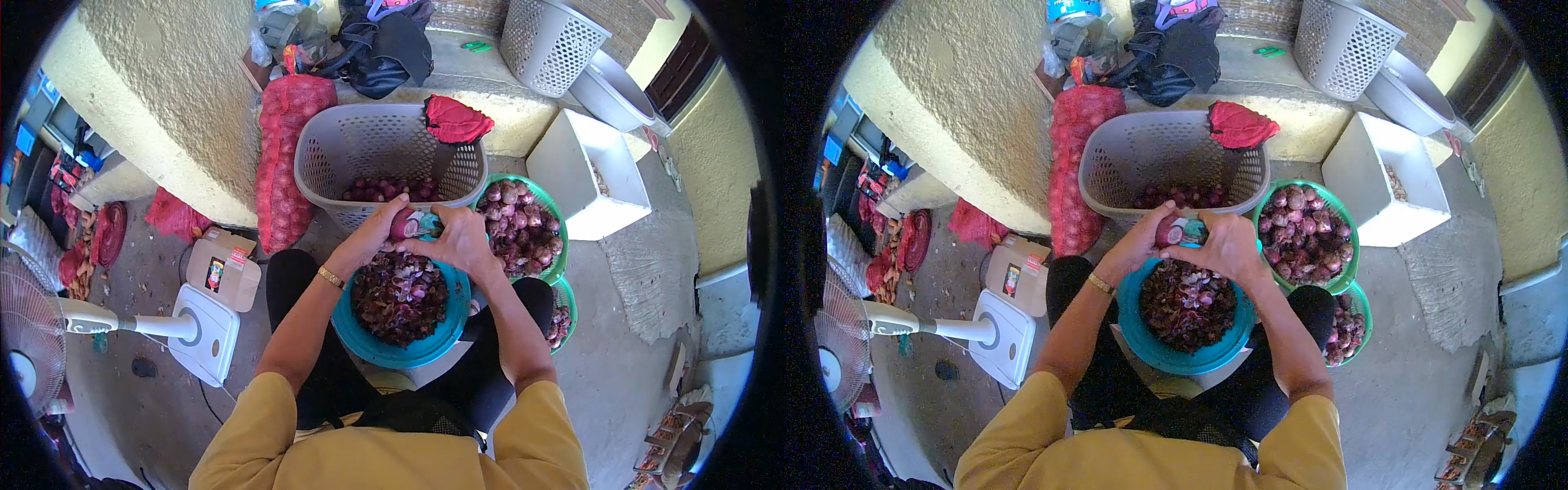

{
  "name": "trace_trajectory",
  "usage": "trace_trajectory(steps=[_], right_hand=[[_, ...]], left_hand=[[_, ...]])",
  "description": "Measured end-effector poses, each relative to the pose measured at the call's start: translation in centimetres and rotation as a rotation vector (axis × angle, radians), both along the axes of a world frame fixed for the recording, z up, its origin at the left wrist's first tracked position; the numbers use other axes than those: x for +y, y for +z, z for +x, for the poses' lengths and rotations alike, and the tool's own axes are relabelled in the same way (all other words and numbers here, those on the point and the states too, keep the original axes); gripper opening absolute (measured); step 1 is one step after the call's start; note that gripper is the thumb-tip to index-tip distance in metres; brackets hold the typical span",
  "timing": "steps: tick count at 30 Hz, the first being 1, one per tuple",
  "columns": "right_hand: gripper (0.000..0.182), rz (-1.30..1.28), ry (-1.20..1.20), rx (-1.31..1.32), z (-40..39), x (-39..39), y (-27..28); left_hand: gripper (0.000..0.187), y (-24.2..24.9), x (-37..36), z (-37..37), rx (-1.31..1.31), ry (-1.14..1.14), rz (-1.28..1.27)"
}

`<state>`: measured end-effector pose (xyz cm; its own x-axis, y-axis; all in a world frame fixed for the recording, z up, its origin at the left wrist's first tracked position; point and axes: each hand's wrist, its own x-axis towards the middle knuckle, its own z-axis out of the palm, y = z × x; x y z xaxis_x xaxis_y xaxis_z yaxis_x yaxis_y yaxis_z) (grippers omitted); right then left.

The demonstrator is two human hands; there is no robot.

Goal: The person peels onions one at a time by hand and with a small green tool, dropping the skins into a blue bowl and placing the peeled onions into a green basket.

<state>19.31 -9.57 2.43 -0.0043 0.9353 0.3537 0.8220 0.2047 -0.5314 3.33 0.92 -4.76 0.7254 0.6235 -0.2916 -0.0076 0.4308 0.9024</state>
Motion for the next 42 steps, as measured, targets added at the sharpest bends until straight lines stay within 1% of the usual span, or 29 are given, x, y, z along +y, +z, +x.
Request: trace_trajectory(steps=[3,5,7,9,14,16,17,19,20,21,23,25,26,28,30,32,33,34,35,37,38,40,41,42], right_hand=[[0.061,-0.015,-0.035,0.01,-0.1,0.2,-0.5],[0.061,0.052,0.008,0.048,-0.1,0.3,-0.8],[0.061,0.033,0.007,0.037,0.1,0.3,-1.0],[0.061,0.014,0.007,0.027,0.1,0.3,-1.0],[0.061,0.072,0.036,-0.145,0.5,0.3,0.0],[0.061,0.084,0.039,-0.155,0.9,0.6,-1.1],[0.061,0.097,0.044,-0.165,1.0,0.6,-1.6],[0.061,0.061,0.04,-0.164,0.8,0.5,-1.1],[0.061,0.026,0.033,-0.163,0.7,0.4,-0.9],[0.061,0.026,0.033,-0.164,0.6,0.4,-1.1],[0.059,0.08,0.034,-0.079,0.5,0.6,-2.0],[0.057,0.082,0.03,-0.045,0.3,0.7,-3.0],[0.056,0.083,0.027,-0.01,0.2,0.8,-3.4],[0.056,0.105,0.02,-0.005,0.0,0.9,-3.9],[0.056,0.128,0.012,-0.001,-0.1,0.8,-3.6],[0.055,-0.01,-0.032,-0.03,-0.1,0.6,-3.1],[0.055,-0.01,-0.032,-0.03,-0.2,0.7,-2.8],[0.056,-0.015,-0.04,0.022,-0.2,0.7,-2.6],[0.057,-0.02,-0.049,0.073,-0.3,0.8,-2.5],[0.058,-0.013,-0.045,0.114,-0.5,0.8,-2.7],[0.06,-0.004,-0.039,0.154,-0.6,0.9,-2.7],[0.06,0.01,-0.062,0.132,-0.7,1.1,-2.7],[0.061,0.021,-0.088,0.108,-0.7,1.1,-2.7],[0.061,0.02,-0.091,0.109,-0.7,1.1,-2.8]], left_hand=[[0.044,0.1,0.0,0.0,0.001,-0.021,-0.008],[0.043,0.5,-0.2,-0.1,-0.016,-0.029,-0.03],[0.046,2.2,-1.0,-0.3,0.063,-0.027,-0.001],[0.045,1.8,-1.0,-0.4,0.051,-0.032,-0.011],[0.043,2.0,-1.3,-0.2,0.07,-0.033,-0.01],[0.041,2.7,-1.6,-0.3,0.132,-0.026,-0.061],[0.041,2.1,-1.3,-0.4,0.132,-0.025,-0.062],[0.041,0.5,-0.2,-0.9,0.076,-0.183,-0.112],[0.041,0.5,-0.2,-0.8,0.076,-0.183,-0.112],[0.042,0.5,-0.2,-0.7,0.058,-0.165,-0.118],[0.042,0.9,-0.4,-0.4,0.041,-0.149,-0.124],[0.043,1.5,-0.9,-0.1,-0.068,-0.035,-0.17],[0.043,1.4,-0.9,-0.1,-0.067,-0.035,-0.17],[0.042,1.1,-0.9,0.0,-0.061,0.038,-0.174],[0.042,1.4,-1.0,0.1,-0.071,0.046,-0.153],[0.042,1.3,-0.8,0.0,-0.08,0.054,-0.132],[0.042,0.9,-0.5,0.0,-0.136,0.031,-0.132],[0.042,0.6,-0.4,-0.1,-0.191,0.008,-0.133],[0.042,0.4,-0.5,0.2,-0.19,0.007,-0.133],[0.043,0.1,-1.1,1.3,-0.23,0.241,-0.041],[0.043,-0.2,-1.1,1.4,-0.23,0.242,-0.04],[0.044,-0.6,-1.1,1.4,-0.253,0.29,0.061],[0.044,-0.6,-1.3,1.4,-0.252,0.289,0.059],[0.044,-0.6,-1.5,1.4,-0.239,0.294,0.005]])
